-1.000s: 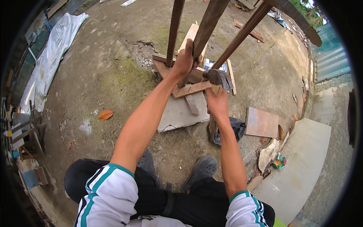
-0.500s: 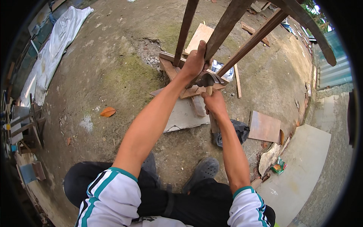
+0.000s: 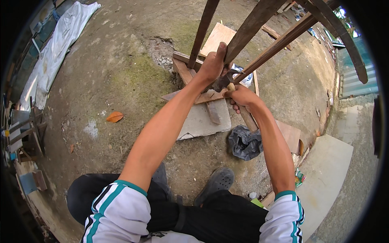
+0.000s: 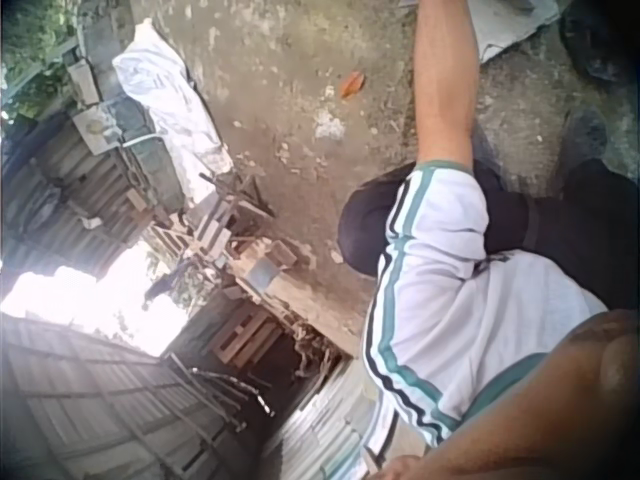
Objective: The person assembles a wooden chair frame by positioning wooden slats and using a hammer to drive nails into the joints. The person repeatedly adjusts the frame and hammers nails to secure the structure.
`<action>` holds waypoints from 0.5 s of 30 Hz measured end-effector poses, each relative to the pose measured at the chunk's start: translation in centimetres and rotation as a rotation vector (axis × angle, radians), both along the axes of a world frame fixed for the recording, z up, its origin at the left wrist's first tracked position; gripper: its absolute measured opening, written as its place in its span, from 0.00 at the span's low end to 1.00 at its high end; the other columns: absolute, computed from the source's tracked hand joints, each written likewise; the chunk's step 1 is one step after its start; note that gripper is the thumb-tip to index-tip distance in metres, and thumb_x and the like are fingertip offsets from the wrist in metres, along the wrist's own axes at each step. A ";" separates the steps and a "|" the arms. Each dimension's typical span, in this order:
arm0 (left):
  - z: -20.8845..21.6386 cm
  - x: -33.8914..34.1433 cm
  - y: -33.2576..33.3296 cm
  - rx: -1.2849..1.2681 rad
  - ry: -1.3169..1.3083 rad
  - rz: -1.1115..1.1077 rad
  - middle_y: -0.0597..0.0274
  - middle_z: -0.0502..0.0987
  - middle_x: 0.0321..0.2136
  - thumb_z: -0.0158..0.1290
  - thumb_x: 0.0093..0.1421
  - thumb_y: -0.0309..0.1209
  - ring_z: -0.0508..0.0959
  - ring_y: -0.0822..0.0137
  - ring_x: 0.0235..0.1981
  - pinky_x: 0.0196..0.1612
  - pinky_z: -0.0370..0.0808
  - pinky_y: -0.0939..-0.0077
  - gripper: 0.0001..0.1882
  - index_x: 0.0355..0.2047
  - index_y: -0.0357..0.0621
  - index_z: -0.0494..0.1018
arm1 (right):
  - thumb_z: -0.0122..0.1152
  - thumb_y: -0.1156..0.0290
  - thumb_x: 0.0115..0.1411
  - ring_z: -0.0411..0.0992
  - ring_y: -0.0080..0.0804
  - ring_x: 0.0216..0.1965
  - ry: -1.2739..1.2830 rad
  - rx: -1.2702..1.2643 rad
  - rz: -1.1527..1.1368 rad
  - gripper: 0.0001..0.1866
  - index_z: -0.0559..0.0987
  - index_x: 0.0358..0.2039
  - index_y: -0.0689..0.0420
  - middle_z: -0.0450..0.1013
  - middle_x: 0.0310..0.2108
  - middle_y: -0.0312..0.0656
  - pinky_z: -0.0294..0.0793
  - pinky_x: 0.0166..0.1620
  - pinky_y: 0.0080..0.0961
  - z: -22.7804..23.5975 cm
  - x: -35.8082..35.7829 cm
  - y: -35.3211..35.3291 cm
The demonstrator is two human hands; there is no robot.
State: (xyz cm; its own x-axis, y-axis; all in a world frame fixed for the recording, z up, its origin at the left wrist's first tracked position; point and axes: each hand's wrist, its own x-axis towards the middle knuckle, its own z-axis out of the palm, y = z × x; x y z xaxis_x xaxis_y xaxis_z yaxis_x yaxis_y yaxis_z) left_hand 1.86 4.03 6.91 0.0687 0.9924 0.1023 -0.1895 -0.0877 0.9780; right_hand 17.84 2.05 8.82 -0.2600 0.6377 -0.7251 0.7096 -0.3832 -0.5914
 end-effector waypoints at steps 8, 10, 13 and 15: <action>0.1 0.4 0.0 0.010 0.027 -0.027 0.68 0.64 0.12 0.22 0.61 0.72 0.64 0.74 0.13 0.18 0.61 0.78 0.44 0.18 0.43 0.66 | 0.56 0.69 0.62 0.65 0.25 0.15 -0.092 0.041 0.087 0.12 0.71 0.41 0.64 0.65 0.21 0.38 0.67 0.15 0.27 -0.7 -0.1 0.5; 0.0 0.2 -0.1 0.011 0.012 -0.011 0.68 0.64 0.12 0.22 0.61 0.73 0.64 0.74 0.13 0.18 0.61 0.78 0.45 0.18 0.43 0.67 | 0.55 0.69 0.62 0.66 0.26 0.14 -0.071 0.139 0.035 0.12 0.71 0.41 0.63 0.65 0.20 0.37 0.67 0.15 0.28 0.0 -0.5 -0.1; -0.1 -0.3 0.0 -0.012 -0.009 -0.001 0.68 0.64 0.12 0.22 0.61 0.73 0.64 0.75 0.13 0.19 0.61 0.78 0.45 0.18 0.44 0.67 | 0.55 0.68 0.62 0.66 0.27 0.12 0.026 0.314 -0.149 0.11 0.70 0.38 0.62 0.64 0.18 0.36 0.66 0.14 0.29 0.6 -0.8 -4.1; -0.2 0.0 0.2 -0.026 -0.002 -0.019 0.68 0.64 0.12 0.22 0.61 0.73 0.64 0.75 0.13 0.19 0.61 0.78 0.45 0.19 0.43 0.67 | 0.55 0.68 0.62 0.66 0.28 0.12 0.007 0.345 -0.182 0.11 0.70 0.38 0.62 0.64 0.17 0.36 0.66 0.14 0.29 -0.1 -0.8 -5.8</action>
